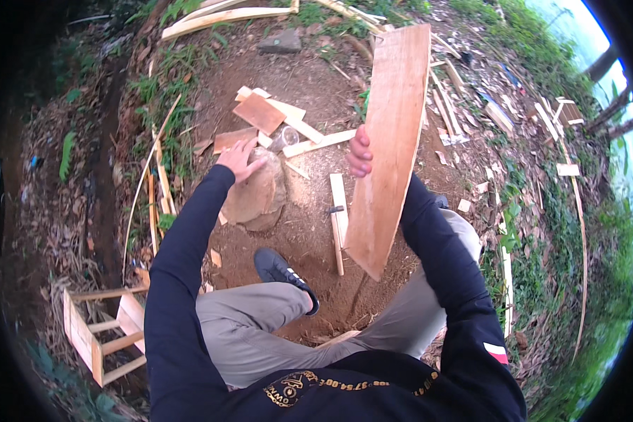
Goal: The person sits on the ground and uses a hammer to drive nails into a wooden plank. They repeatedly pick up nails, position them on the wood, and strike them with the hammer. The person occasionally adjusts the plank's position on a rock used as a work surface.
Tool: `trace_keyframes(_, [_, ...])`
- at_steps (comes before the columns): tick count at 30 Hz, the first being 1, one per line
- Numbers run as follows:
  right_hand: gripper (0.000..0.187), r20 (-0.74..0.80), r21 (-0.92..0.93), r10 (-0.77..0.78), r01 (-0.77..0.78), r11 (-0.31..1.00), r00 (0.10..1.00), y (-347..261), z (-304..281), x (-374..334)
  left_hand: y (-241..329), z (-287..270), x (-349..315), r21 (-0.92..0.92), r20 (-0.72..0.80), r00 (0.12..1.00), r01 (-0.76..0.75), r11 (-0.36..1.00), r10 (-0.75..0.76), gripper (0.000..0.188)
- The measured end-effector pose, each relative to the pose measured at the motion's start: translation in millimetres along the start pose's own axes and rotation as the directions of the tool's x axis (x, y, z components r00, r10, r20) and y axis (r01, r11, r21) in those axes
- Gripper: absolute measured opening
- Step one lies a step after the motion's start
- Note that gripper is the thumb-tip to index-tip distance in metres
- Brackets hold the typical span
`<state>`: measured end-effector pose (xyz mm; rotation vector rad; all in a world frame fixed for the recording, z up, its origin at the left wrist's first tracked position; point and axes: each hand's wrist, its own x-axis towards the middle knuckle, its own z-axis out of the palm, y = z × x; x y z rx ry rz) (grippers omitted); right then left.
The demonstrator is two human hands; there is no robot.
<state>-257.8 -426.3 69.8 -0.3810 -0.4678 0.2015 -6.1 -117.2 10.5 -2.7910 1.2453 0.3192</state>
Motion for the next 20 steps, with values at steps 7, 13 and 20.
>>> trace_keyframes(7, [0.04,-0.018,-0.037,0.108,-0.108,0.993,0.994,-21,0,-4,-11,-10,-7,0.037,0.105,0.994,0.031,0.999,-0.035,0.09])
trace_keyframes(13, [0.043,-0.134,-0.038,-0.001,-0.004,0.999,0.991,-10,-29,-31,-6,-10,-12,-0.132,0.159,0.983,0.107,0.985,-0.086,0.093])
trace_keyframes(20, [0.055,-0.347,-0.099,-0.011,-0.025,0.995,0.938,-9,-43,-58,-18,2,-7,-0.119,0.185,0.98,0.098,0.988,-0.075,0.096])
